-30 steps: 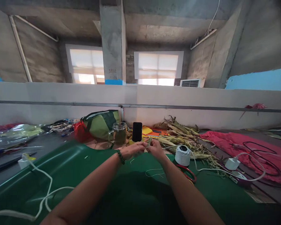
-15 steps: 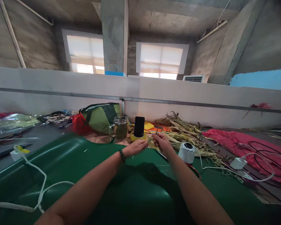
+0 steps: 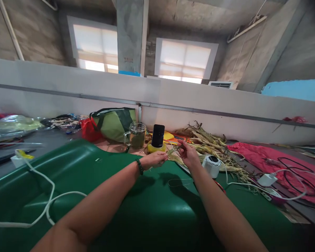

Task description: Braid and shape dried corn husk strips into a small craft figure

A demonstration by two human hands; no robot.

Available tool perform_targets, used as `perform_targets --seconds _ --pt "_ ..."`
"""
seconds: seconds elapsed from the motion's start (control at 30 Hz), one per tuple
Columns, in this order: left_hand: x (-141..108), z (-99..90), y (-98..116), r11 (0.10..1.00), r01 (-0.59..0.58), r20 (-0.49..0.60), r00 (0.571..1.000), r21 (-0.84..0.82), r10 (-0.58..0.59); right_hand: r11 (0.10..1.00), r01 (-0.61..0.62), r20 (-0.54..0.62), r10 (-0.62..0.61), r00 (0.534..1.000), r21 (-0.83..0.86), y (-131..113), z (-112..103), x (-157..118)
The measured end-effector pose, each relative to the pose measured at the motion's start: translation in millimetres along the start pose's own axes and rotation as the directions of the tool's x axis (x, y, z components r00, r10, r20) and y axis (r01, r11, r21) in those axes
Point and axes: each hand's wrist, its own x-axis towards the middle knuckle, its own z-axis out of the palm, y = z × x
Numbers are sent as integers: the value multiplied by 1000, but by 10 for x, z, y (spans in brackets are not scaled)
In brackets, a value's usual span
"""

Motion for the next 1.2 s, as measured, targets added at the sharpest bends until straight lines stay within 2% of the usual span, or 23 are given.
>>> perform_targets --seconds 0.2,0.3,0.47,0.63,0.7,0.8,0.9,0.93,0.97,1.0,1.03,1.07,1.1,1.13,1.2 --pt "50 105 -33 998 21 47 999 64 -24 1000 28 -36 -28 999 -9 101 40 -23" --pt "54 131 -29 996 24 39 999 90 -27 999 40 -81 -42 996 -25 121 29 -3" --pt "80 125 -22 996 34 -33 999 81 -31 996 71 -141 -78 987 -56 100 -11 55" --pt "100 164 -10 986 7 6 1000 169 -8 985 107 -195 -133 972 -137 97 -72 127" --pt "87 159 -10 983 26 7 1000 184 -28 973 138 -252 -182 950 -182 46 -163 187" --pt "51 110 -5 985 62 -28 998 161 -58 942 198 -350 -288 891 -271 -99 -341 289" --pt "21 37 19 989 70 -46 997 128 -64 894 241 -385 -388 837 -378 -213 -420 310" --pt "13 12 28 990 77 -39 997 121 -73 845 274 -325 -447 833 -459 -223 -404 282" --pt "7 -13 36 989 87 -25 996 118 -85 758 332 -198 -513 835 -562 -216 -368 235" --pt "2 -38 41 988 98 -10 995 119 -98 618 420 2 -560 828 -665 -195 -316 173" --pt "-3 -64 42 987 107 2 994 121 -108 427 538 267 -545 795 -727 -163 -254 100" --pt "-7 -90 41 986 116 11 993 122 -118 273 647 495 -460 737 -712 -126 -190 24" --pt "-12 -115 37 985 123 18 992 123 -126 173 726 651 -342 678 -665 -88 -129 -48" --pt "-16 -139 33 984 131 25 990 123 -135 113 768 736 -230 637 -630 -55 -76 -111" --pt "-28 -177 31 981 156 58 985 115 -164 87 782 781 -51 623 -617 -16 -5 -195"
